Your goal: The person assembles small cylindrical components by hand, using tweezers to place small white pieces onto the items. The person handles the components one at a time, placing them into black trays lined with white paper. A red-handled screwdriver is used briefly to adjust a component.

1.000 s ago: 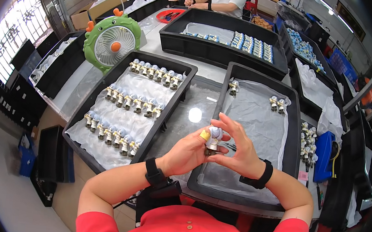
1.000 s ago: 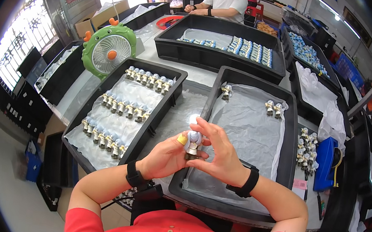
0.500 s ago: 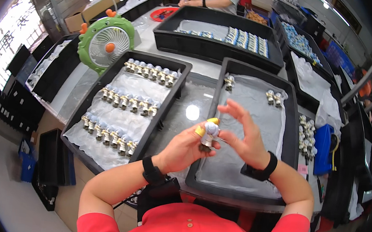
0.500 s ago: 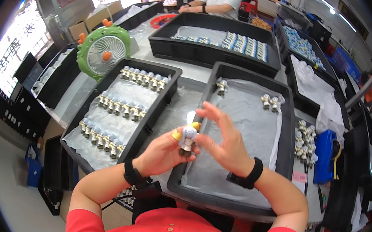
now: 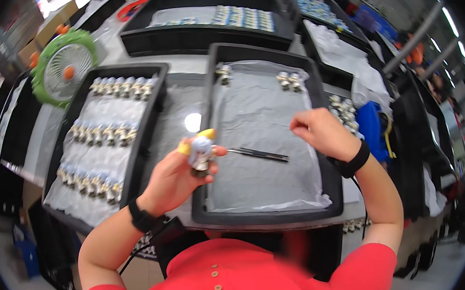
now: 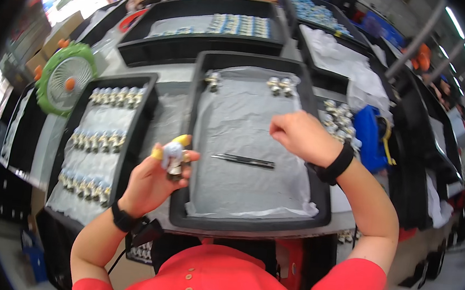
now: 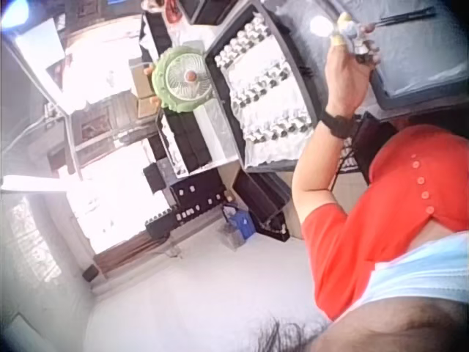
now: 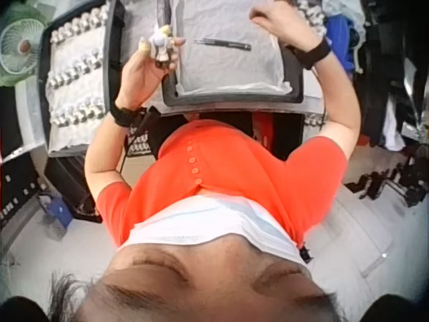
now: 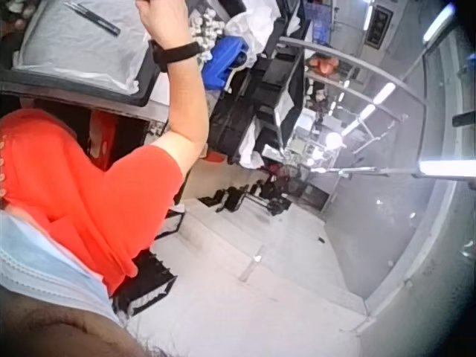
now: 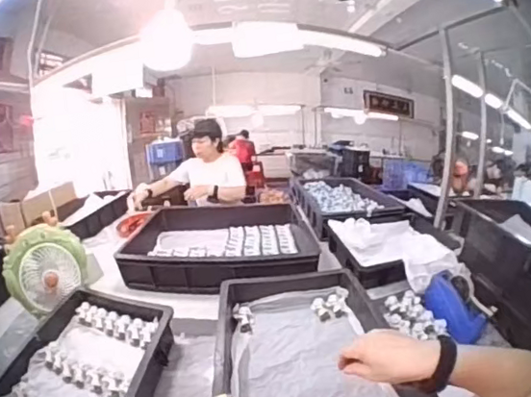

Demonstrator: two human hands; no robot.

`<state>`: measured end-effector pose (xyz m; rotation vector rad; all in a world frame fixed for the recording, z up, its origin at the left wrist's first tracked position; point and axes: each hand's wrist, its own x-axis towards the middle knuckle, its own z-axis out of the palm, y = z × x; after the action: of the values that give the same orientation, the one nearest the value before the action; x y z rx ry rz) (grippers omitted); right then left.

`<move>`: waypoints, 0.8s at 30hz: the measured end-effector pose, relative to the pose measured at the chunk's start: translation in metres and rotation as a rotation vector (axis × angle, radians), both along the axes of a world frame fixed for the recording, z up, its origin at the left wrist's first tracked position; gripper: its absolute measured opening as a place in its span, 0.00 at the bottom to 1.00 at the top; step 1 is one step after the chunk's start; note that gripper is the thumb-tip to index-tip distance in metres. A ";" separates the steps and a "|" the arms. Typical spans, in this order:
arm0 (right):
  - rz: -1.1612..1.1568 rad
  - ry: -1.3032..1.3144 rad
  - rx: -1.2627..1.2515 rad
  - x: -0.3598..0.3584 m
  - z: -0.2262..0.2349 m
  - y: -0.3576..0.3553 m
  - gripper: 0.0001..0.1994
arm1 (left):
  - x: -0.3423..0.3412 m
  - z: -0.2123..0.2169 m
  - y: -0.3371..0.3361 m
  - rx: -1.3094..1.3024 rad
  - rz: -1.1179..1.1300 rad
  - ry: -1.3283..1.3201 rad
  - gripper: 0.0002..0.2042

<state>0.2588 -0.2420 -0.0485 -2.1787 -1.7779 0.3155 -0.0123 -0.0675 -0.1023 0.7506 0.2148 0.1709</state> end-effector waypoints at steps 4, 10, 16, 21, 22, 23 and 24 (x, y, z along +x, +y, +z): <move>-0.280 -0.030 0.136 0.035 0.024 -0.047 0.05 | -0.004 0.001 -0.001 0.038 0.004 -0.007 0.26; -0.561 -0.008 -0.055 0.070 -0.034 -0.144 0.06 | 0.006 0.008 -0.011 0.014 -0.038 0.017 0.26; -0.510 0.067 -0.039 0.073 -0.083 -0.140 0.07 | -0.003 0.009 -0.012 0.103 -0.007 0.079 0.27; -0.326 -0.116 0.122 0.051 -0.114 -0.128 0.13 | 0.007 0.009 -0.015 0.077 -0.025 0.092 0.27; -0.352 -0.102 0.113 0.054 -0.123 -0.126 0.12 | 0.007 0.008 -0.015 0.077 -0.035 0.086 0.27; -0.378 -0.088 0.103 0.057 -0.132 -0.123 0.10 | 0.008 0.007 -0.016 0.076 -0.045 0.080 0.27; -0.405 -0.073 0.094 0.059 -0.139 -0.122 0.09 | 0.008 0.007 -0.016 0.076 -0.056 0.074 0.27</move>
<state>0.3178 -0.3636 -0.1877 -2.4353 -1.3087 0.0564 -0.0042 -0.0834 -0.0949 0.8386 0.2585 0.0985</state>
